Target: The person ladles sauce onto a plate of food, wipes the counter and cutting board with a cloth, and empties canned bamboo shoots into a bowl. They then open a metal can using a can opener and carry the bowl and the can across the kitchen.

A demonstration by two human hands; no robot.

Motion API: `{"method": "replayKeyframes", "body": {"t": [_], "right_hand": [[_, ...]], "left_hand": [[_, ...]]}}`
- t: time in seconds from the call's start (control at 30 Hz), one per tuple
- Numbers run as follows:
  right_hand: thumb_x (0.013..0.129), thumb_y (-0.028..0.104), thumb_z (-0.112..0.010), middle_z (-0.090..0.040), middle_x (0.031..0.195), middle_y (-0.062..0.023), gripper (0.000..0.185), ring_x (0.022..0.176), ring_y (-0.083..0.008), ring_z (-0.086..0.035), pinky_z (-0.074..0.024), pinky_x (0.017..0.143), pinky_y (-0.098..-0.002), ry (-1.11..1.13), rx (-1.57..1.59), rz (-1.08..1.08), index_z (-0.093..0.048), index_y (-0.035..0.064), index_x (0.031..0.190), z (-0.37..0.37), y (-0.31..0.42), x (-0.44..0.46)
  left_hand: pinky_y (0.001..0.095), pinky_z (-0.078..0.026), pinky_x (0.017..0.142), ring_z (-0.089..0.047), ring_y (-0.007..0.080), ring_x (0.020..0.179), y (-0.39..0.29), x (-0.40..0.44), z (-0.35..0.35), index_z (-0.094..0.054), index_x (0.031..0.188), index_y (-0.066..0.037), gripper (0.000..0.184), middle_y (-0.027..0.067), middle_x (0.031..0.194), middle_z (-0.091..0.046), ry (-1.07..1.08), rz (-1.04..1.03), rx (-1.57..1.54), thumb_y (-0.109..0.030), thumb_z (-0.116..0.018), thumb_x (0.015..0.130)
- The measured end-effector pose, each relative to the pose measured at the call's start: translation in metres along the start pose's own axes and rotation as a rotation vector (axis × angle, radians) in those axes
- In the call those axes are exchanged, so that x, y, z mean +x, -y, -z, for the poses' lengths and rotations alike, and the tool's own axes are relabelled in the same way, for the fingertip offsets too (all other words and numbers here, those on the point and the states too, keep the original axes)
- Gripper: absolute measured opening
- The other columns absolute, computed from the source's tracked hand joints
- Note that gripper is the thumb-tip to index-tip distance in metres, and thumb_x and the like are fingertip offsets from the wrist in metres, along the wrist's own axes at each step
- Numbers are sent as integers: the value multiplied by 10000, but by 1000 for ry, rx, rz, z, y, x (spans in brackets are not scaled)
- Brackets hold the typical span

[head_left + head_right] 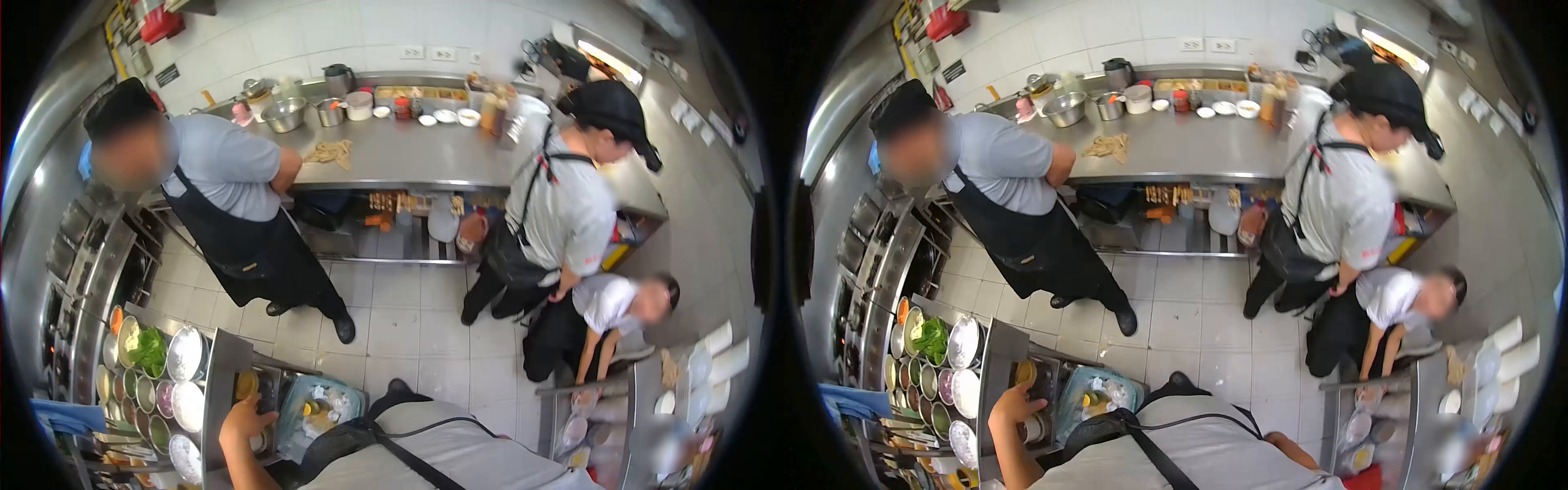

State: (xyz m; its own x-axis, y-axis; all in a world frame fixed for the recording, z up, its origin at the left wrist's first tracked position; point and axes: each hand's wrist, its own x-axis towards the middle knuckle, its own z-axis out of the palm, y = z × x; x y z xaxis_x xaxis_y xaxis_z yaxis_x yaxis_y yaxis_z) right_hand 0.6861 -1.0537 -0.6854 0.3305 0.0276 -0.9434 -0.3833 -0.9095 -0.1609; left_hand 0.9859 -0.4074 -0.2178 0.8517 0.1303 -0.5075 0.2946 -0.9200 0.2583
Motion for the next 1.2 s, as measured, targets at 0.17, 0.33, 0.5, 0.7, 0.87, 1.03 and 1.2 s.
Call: {"method": "replayKeyframes", "body": {"t": [0.17,0.33,0.5,0.7,0.87,1.03,1.2], "right_hand": [[967,478,-536,-699,1220,-204,504,1155,-379,-652,-501,1027,-448,-749,199,90,-685,86,1246,254,73,56],[984,329,-617,-743,972,-167,325,855,-303,-721,-564,797,-398,-905,413,324,-724,34,1069,471,243,21],[985,233,-652,-713,789,-102,231,625,-188,-655,-532,644,-343,-729,491,761,-724,14,990,613,440,31],[937,188,-684,-717,888,-149,150,835,-349,-676,-526,754,-421,-802,73,1523,-742,50,938,834,702,-11],[855,219,-695,-623,1252,-208,378,1187,-400,-567,-461,1026,-496,-1120,-434,1504,-672,17,1174,1045,907,7],[872,262,-728,-521,1450,-256,655,1341,-422,-483,-379,1136,-481,-1602,-635,1232,-503,-12,1423,1218,1033,110],[874,251,-757,-683,1121,-208,433,1083,-401,-639,-499,944,-486,-1422,-725,1110,-633,-11,1195,1259,1044,183]], "left_hand": [[421,-526,979,-648,382,1189,-61,77,48,-567,1397,-19,739,251,1281,-661,-3,-99,-108,-346,-834,791],[436,-519,986,-644,403,1170,-50,125,75,-566,1410,-51,722,249,1302,-645,-103,2,-300,-315,-838,795],[436,-512,999,-654,390,1171,-24,152,44,-571,1392,-9,786,244,1251,-680,-110,415,-121,-376,-859,759],[427,-521,990,-659,350,1176,-67,201,28,-540,1445,-51,822,225,1272,-678,-6,698,-376,-433,-857,789],[409,-542,948,-683,321,1127,-139,199,46,-540,1426,-7,742,244,1239,-682,-511,777,-869,-295,-858,820],[454,-475,1068,-591,395,1269,-212,166,15,-530,1436,-13,851,255,1351,-621,-289,1264,-568,-417,-867,767],[449,-449,1101,-555,388,1319,-265,148,-4,-489,1489,-51,894,227,1425,-581,-218,1227,-938,-548,-780,805]]}}
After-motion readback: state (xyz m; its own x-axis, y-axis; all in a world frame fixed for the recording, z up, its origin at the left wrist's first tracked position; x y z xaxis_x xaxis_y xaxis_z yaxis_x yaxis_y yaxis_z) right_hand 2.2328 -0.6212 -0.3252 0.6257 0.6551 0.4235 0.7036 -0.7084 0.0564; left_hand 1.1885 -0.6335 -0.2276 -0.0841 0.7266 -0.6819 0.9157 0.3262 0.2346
